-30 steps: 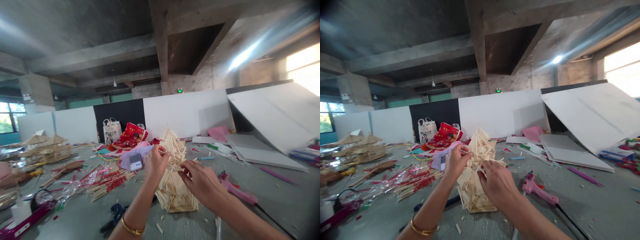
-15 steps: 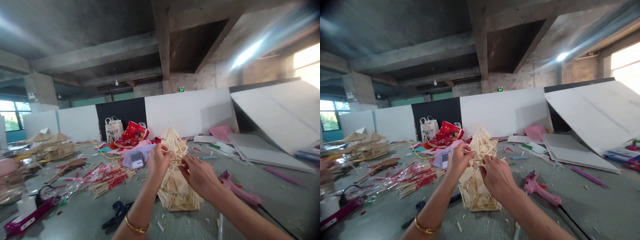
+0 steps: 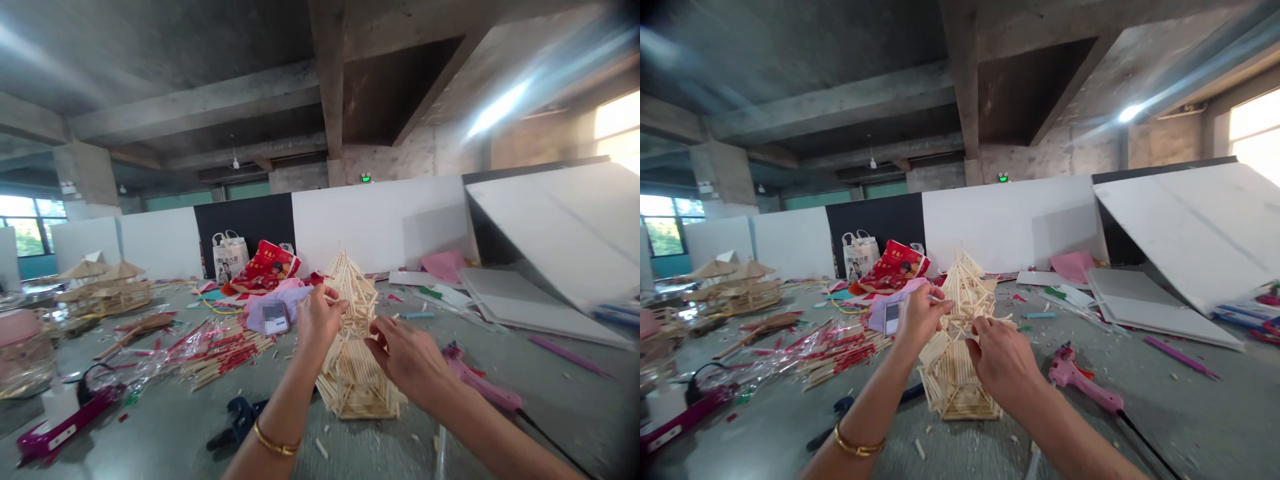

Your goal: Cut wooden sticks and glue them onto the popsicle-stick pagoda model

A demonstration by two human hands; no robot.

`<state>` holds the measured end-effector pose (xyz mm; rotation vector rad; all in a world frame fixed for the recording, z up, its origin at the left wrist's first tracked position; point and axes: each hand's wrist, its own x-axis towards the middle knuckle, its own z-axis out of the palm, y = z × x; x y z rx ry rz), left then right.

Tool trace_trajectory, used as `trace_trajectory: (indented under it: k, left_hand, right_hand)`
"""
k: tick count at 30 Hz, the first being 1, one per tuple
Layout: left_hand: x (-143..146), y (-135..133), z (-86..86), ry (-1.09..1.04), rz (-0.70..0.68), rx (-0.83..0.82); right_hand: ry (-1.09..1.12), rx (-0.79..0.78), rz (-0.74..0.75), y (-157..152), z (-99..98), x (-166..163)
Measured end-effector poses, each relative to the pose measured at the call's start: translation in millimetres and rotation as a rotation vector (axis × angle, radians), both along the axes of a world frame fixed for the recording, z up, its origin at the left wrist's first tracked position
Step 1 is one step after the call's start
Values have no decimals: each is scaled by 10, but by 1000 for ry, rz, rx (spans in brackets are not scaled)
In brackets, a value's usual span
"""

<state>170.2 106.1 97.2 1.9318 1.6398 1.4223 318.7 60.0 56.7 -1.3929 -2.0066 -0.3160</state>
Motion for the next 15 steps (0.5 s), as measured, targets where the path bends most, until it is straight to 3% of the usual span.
trace_trajectory:
  k: [8, 12, 15]
  left_hand:
    - [-13, 19, -16, 11, 9, 15]
    - [-17, 18, -16, 9, 24, 21]
    - [-20, 0, -11, 6, 18, 35]
  right_hand:
    - [-22, -101, -68, -50, -40, 230]
    - [-89, -142, -119, -14, -174, 651]
    - [-145, -186, -156, 34, -403, 1120]
